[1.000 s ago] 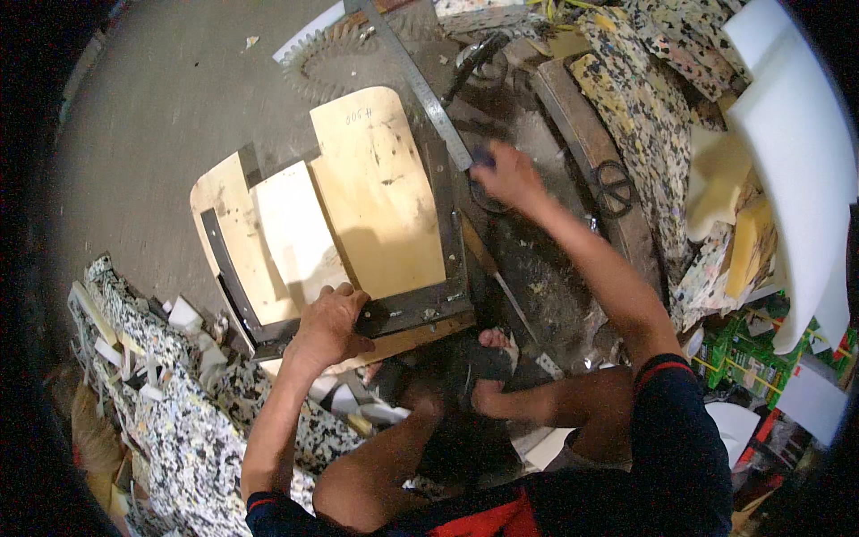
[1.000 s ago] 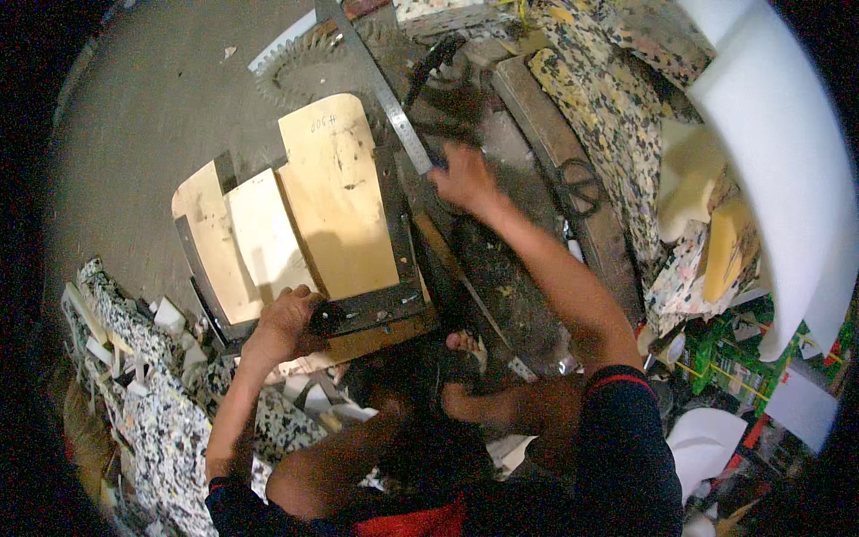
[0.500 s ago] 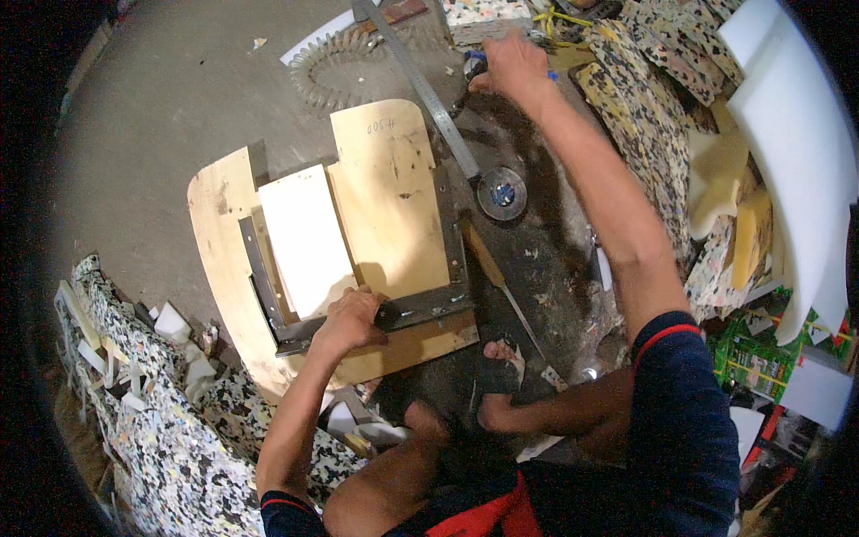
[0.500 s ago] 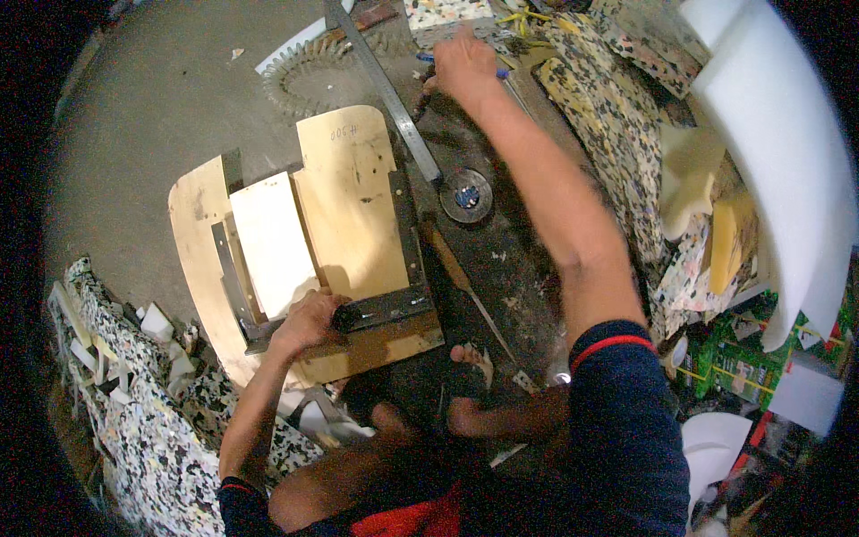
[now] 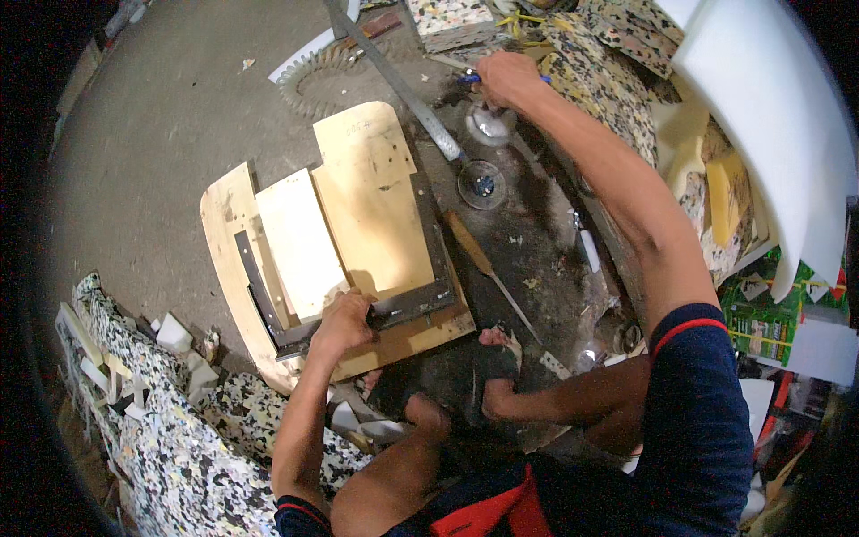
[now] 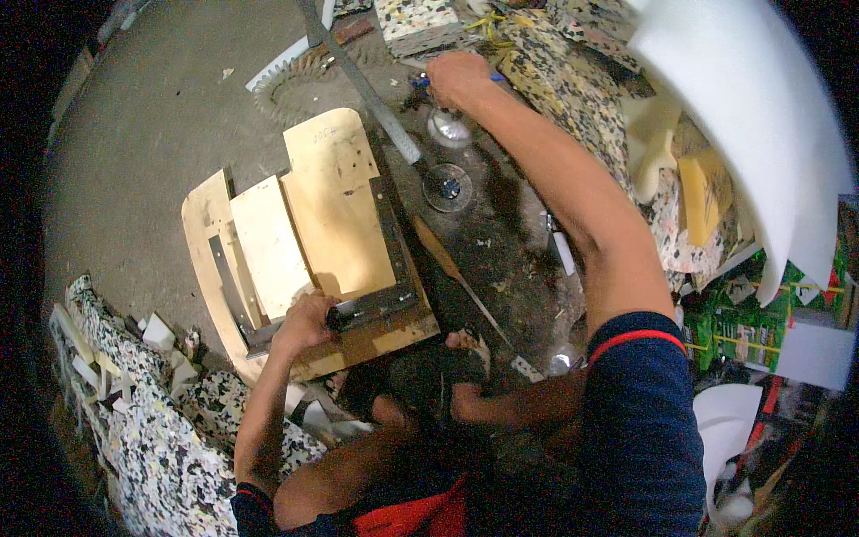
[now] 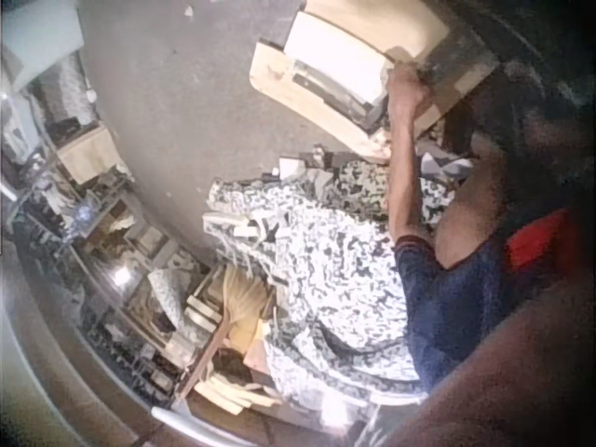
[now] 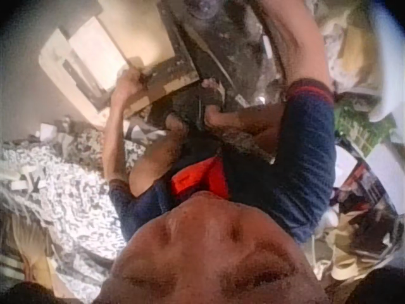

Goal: The person uses a metal square and a ruler to measure and mark lines on a piece of wood placed on a workbench. They adjust the tools and use a pen to draw lines on the wood surface.

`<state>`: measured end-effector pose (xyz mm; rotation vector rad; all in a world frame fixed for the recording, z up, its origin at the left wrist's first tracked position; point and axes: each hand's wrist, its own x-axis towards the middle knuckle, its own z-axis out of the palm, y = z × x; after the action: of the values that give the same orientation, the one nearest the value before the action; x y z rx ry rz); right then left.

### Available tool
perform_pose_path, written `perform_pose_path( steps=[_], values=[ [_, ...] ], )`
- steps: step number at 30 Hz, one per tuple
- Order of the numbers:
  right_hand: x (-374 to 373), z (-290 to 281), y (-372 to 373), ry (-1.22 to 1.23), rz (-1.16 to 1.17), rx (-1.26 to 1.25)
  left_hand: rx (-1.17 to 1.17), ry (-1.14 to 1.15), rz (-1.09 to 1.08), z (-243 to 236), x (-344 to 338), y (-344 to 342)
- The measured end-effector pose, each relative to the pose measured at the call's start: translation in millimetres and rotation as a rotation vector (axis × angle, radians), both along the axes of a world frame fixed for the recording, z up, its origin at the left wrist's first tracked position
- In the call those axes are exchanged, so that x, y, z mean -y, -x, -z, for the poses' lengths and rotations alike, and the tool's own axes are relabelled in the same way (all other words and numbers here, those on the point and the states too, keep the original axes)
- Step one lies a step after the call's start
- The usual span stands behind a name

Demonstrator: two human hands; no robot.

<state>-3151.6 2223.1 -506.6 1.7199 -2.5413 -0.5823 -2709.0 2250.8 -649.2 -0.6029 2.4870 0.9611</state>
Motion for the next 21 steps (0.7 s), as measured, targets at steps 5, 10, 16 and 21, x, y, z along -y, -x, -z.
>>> perform_pose_path(
  steps=[5, 10, 16, 21],
  values=[
    [-93, -75, -29, 0.017, 0.184, 0.024, 0.058, 0.061, 0.005, 8, -8, 0],
    [-207, -134, -50, 0.117, 0.380, -0.035, -0.015, 0.035, -0.008, 5, -16, -9],
    [-334, -204, -70, 0.240, 0.477, -0.150, -0.078, -0.066, 0.008, 11, -25, -24],
    [-412, -273, -89, 0.278, 0.586, -0.133, -0.081, -0.222, -0.018, 3, -38, -38]
  ],
)
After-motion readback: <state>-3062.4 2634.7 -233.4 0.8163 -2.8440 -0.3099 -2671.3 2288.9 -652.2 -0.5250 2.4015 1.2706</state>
